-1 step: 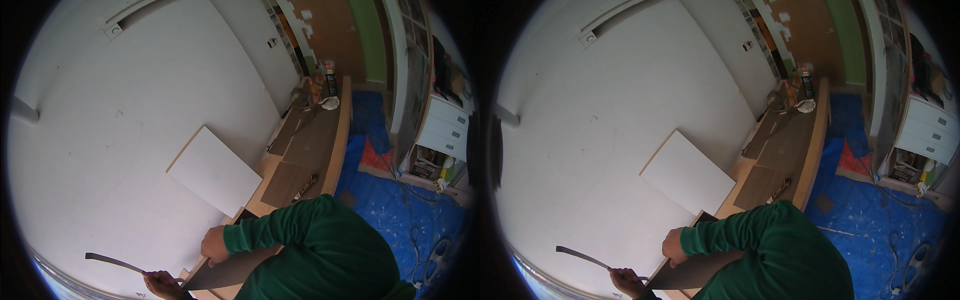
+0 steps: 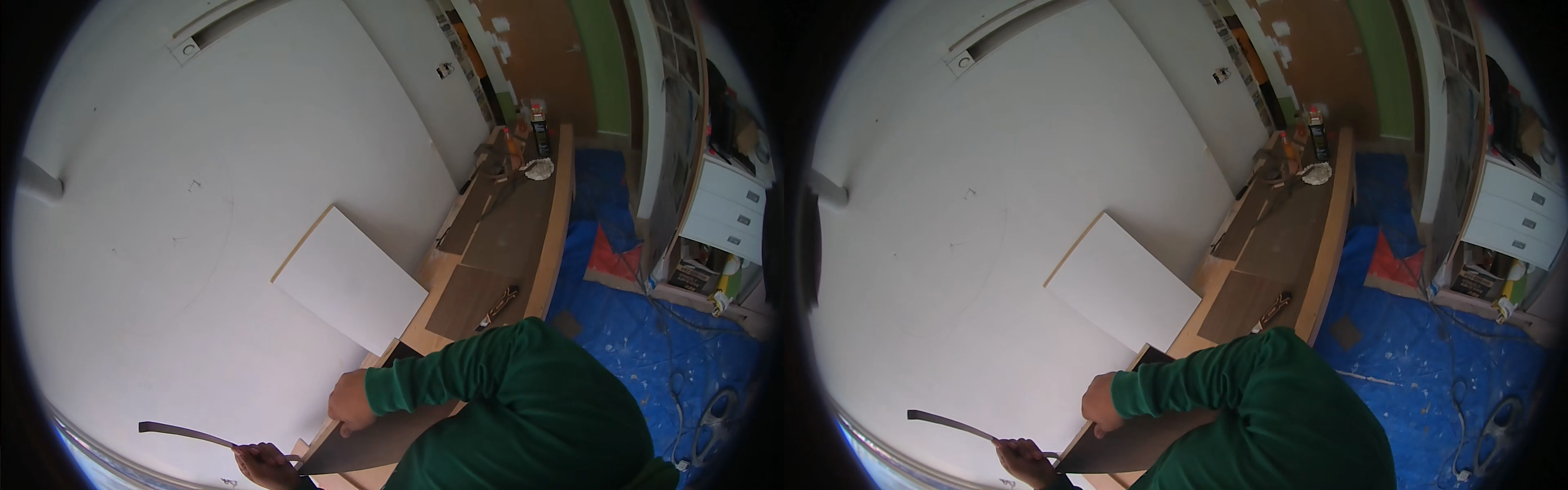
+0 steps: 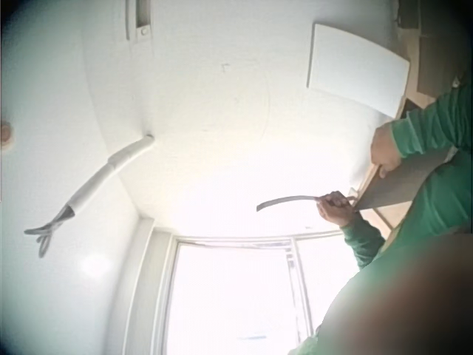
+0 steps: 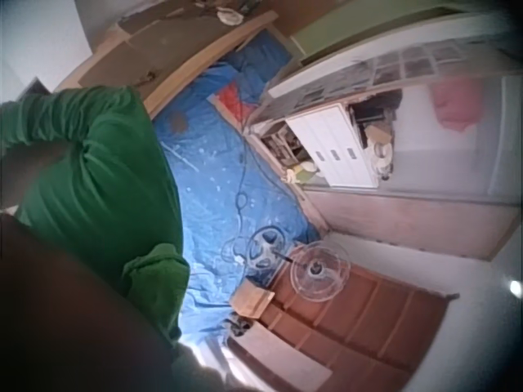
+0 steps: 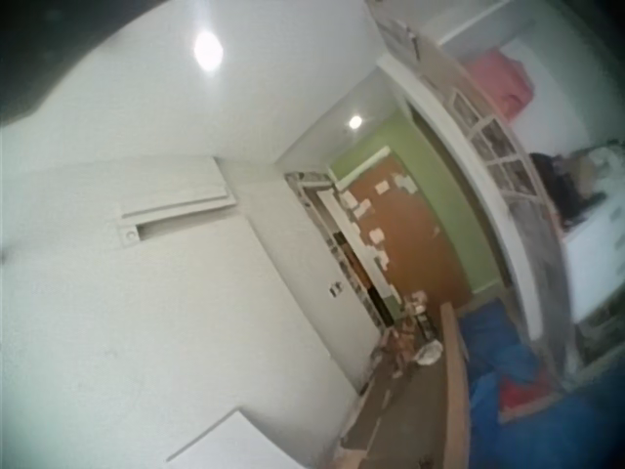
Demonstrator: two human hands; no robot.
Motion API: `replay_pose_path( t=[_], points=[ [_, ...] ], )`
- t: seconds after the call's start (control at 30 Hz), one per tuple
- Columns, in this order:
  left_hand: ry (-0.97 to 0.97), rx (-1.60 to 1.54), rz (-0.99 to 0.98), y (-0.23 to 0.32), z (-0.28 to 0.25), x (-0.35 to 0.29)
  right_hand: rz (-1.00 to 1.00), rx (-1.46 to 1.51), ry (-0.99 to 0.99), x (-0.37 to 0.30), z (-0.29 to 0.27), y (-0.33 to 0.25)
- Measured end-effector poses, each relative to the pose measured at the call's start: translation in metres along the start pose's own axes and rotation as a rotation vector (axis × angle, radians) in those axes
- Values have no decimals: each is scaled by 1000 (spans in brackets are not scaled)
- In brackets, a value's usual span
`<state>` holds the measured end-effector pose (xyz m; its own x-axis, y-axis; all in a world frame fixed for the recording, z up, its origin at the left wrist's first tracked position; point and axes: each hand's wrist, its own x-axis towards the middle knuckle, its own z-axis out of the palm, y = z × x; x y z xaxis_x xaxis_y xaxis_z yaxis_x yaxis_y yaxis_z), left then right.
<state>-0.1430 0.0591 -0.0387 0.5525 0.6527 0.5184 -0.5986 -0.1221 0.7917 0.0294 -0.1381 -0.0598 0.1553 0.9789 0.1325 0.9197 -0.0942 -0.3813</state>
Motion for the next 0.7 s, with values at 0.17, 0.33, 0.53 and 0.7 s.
replay_pose_path(
  t=[0.17, 0.33, 0.53, 0.7],
  points=[
    [-256, 153, -75, -21, -6, 4, -2, -38, -21, 4, 0, 0],
    [-589, 513, -363, -23, -30, 15, -19, -40, 15, 3, 1, 1],
    [-668, 253, -416, -20, -50, 20, 10, -14, 7, 2, 0, 2],
    [-660, 164, -442, -14, -48, 15, 13, -13, -24, 3, -1, 2]
  ],
)
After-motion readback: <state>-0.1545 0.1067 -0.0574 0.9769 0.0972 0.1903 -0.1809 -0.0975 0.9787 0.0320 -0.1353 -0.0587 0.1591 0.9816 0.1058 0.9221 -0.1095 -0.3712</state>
